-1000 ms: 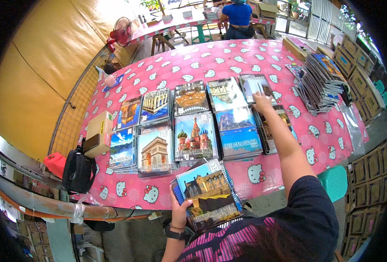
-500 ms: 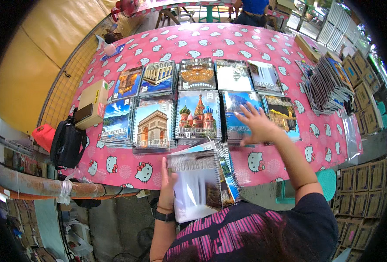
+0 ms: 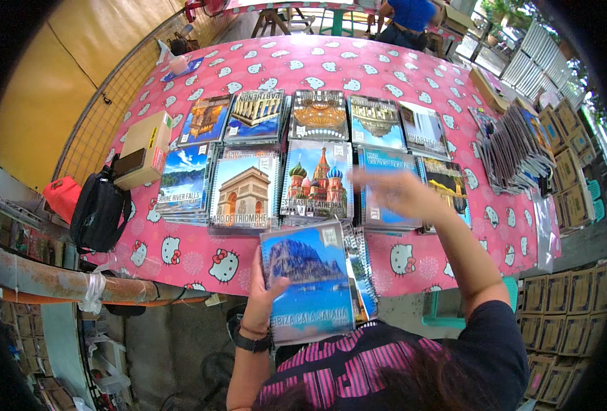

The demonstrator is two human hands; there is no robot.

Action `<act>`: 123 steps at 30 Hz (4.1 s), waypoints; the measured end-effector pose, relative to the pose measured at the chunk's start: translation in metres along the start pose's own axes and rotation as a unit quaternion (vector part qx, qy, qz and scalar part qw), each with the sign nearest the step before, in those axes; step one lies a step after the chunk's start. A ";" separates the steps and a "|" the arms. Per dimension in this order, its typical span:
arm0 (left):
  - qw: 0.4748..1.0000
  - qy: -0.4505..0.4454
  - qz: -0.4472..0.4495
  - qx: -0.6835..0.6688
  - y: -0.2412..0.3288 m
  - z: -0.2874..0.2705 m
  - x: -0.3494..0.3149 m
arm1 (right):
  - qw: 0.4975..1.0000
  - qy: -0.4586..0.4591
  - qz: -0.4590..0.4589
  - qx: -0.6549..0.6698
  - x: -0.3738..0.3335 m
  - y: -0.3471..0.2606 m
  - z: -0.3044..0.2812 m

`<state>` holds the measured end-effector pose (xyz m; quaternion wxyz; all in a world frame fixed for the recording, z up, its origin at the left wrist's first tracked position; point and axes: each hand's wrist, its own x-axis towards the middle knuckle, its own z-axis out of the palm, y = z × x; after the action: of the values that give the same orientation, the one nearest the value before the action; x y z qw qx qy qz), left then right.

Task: The person sorts various spiral-bound notebooks by design and stacks them into groups on a table.

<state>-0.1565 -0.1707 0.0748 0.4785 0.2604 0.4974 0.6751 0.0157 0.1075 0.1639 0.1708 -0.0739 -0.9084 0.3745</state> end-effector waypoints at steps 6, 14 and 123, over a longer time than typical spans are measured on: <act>0.994 0.088 0.021 0.067 -0.029 0.009 0.001 | 0.853 0.044 0.289 -0.432 0.062 0.190 0.007; 0.991 0.124 0.034 -0.042 -0.022 0.015 -0.002 | 0.907 0.261 0.113 -0.310 0.066 0.165 -0.033; 0.994 0.073 0.074 0.024 -0.028 -0.011 0.018 | 0.877 0.227 0.253 0.339 0.245 0.133 0.049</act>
<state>-0.1619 -0.1580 0.0430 0.3835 0.2583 0.5262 0.7137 -0.2298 0.2336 0.1000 0.2865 -0.3223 -0.6124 0.6626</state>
